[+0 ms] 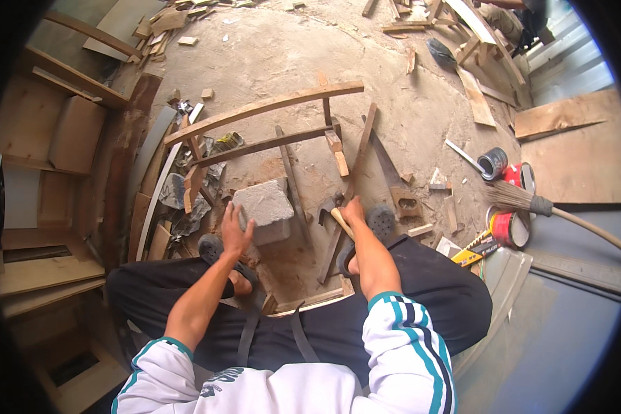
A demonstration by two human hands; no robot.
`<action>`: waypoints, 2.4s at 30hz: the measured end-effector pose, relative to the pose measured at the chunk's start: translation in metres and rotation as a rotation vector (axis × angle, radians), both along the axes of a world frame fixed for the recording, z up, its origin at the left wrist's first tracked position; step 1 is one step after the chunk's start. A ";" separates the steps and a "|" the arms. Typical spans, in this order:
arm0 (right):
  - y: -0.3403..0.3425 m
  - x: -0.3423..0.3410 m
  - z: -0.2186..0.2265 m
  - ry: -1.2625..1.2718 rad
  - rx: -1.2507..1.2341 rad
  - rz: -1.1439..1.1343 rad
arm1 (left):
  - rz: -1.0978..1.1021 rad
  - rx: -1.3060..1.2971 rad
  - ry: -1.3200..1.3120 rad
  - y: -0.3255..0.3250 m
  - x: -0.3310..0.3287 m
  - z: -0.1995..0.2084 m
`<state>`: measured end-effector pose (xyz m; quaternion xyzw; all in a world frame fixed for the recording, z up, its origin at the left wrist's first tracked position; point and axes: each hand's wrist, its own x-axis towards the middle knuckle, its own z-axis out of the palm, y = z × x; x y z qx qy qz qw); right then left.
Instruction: The person sits on the ground and assembles a wooden frame by aligning planks and nailing them together. They use a hammer to drive nails into the joints and adjust the pieces to ensure alignment.
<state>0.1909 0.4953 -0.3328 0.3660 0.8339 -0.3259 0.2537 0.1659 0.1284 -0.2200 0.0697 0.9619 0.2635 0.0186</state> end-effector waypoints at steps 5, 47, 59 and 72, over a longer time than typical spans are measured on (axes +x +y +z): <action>0.017 -0.002 -0.008 -0.017 -0.085 -0.228 | -0.117 -0.103 -0.138 -0.002 0.020 0.006; -0.120 -0.144 0.162 0.792 0.444 1.112 | 0.894 1.172 -0.296 -0.142 -0.125 0.008; 0.069 -0.103 0.119 0.641 0.528 -0.584 | 0.982 1.067 -0.206 -0.131 -0.136 0.000; -0.019 0.034 0.052 -0.159 0.159 0.479 | 0.953 0.579 0.023 -0.081 -0.105 -0.008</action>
